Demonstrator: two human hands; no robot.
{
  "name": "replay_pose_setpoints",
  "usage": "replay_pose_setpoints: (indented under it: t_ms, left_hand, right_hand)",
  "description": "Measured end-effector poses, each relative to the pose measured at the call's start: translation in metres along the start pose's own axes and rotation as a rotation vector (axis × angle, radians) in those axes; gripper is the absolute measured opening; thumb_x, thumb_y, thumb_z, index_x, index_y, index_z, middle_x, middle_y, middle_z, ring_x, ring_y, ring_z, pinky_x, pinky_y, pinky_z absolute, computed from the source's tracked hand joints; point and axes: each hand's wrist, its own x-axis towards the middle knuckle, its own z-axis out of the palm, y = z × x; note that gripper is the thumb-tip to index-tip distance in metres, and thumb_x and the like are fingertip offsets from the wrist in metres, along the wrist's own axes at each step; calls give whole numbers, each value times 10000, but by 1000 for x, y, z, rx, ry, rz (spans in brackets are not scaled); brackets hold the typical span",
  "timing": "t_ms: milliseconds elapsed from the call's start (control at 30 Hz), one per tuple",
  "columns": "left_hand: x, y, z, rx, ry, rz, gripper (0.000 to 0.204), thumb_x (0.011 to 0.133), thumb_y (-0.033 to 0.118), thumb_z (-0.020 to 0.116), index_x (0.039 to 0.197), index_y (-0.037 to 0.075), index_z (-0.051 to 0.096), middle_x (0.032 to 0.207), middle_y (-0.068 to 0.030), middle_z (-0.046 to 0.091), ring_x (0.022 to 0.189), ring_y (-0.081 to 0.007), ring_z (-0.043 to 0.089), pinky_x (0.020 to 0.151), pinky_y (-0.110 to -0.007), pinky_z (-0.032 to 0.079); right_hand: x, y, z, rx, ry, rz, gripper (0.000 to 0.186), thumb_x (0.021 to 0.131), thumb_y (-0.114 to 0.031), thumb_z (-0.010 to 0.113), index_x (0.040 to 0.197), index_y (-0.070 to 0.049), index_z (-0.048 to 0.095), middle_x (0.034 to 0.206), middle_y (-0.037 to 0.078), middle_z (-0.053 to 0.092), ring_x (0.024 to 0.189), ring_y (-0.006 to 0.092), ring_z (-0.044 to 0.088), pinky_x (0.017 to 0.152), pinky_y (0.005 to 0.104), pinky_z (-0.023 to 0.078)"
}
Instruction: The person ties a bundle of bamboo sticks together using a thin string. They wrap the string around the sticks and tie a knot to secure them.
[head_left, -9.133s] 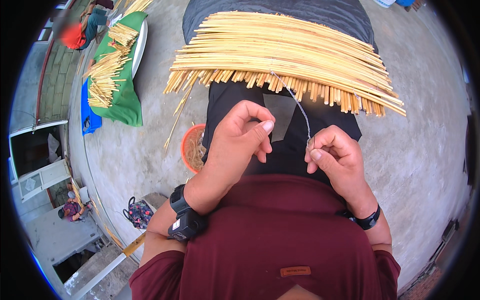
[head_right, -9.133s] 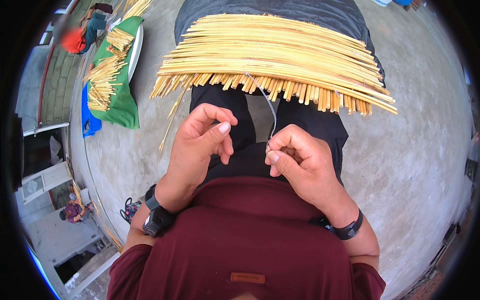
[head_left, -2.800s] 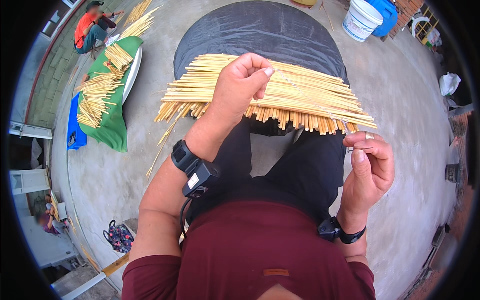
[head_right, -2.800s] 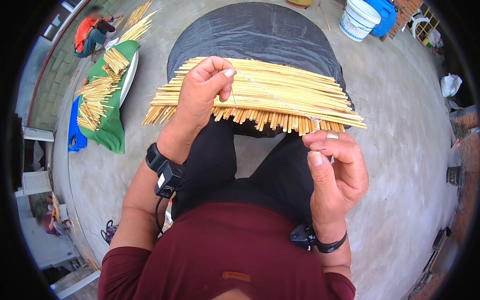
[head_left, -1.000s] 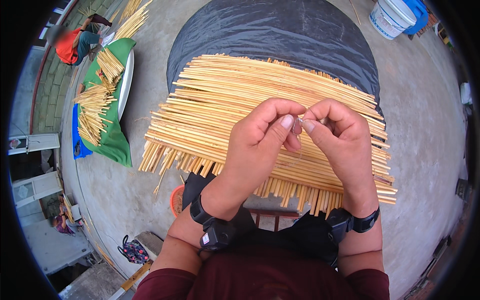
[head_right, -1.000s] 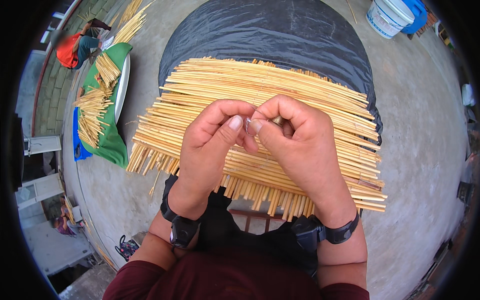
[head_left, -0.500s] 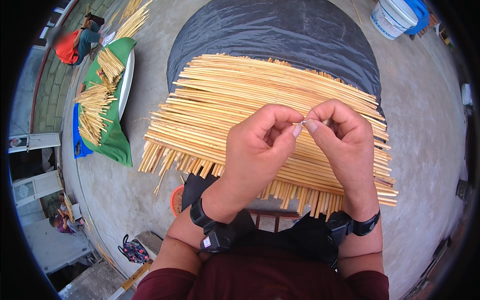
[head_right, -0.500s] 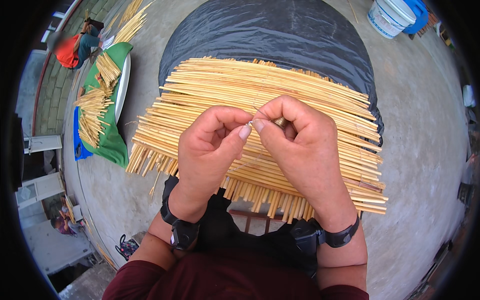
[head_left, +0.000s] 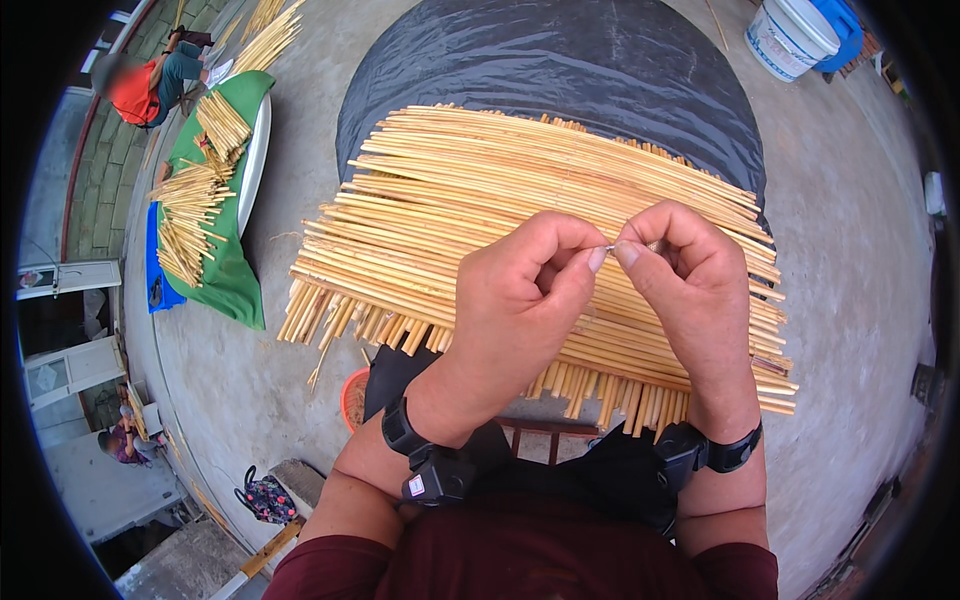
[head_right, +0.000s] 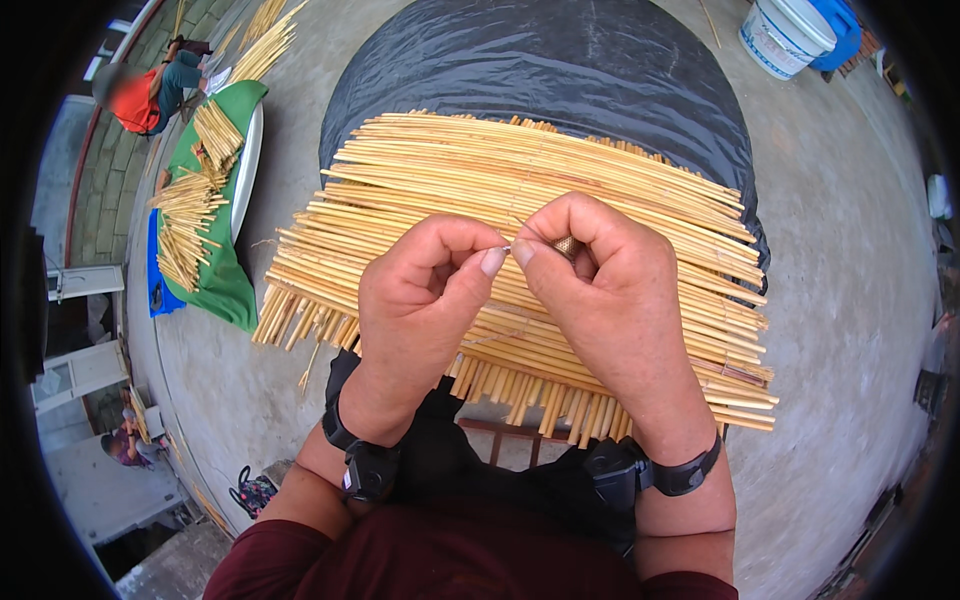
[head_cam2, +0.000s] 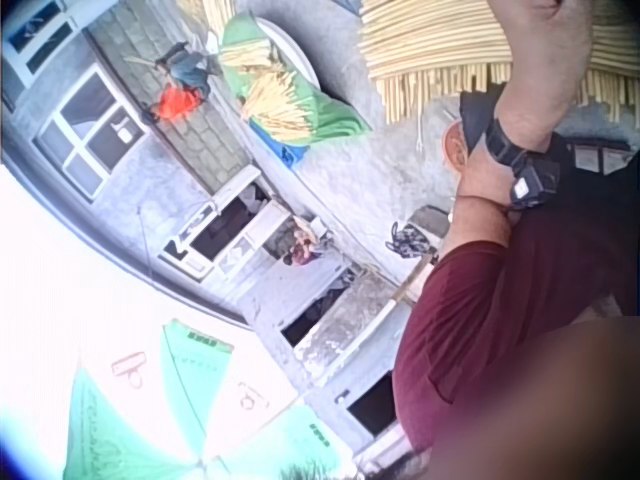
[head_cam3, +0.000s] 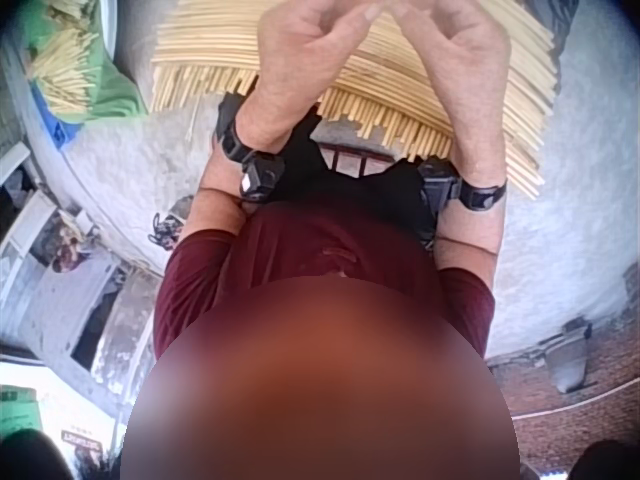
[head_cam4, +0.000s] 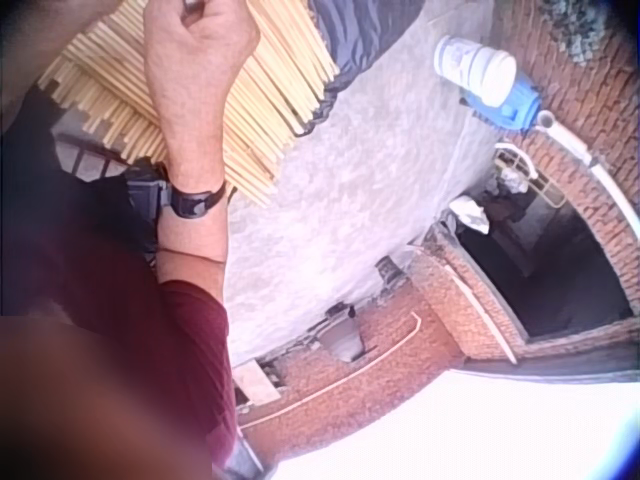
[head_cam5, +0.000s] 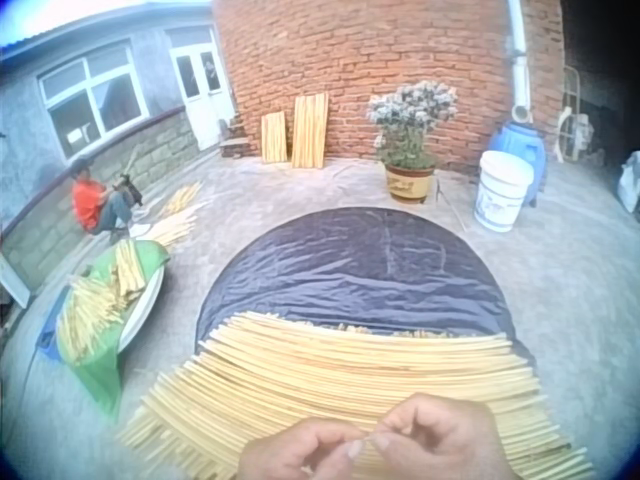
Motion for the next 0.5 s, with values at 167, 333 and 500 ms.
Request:
replay_pose_setpoints:
  t_ms: [167,333,500]
  left_hand:
    - [1,3,-2,-201,-55,-165,20,897,35,585,911,22,584,719,12,566,582,-19,474,511,-166,367]
    - [2,2,-3,-336,-78,-197,44,910,72,571,909,29,577,705,-9,568,536,-35,462,481,-170,361]
    - [2,1,-5,-393,-120,-221,56,919,83,555,914,28,566,712,-17,570,540,-41,468,486,-172,367]
  right_hand:
    - [0,0,1,-6,16,-7,33,817,-35,658,813,-22,629,653,-74,529,526,-23,364,456,171,276]
    - [1,1,2,-15,9,-2,31,821,-41,658,822,-22,633,659,-72,539,526,-21,373,457,170,283]
    - [-1,-1,1,-15,6,10,36,826,-50,659,830,-24,634,661,-71,542,528,-22,376,460,168,288]
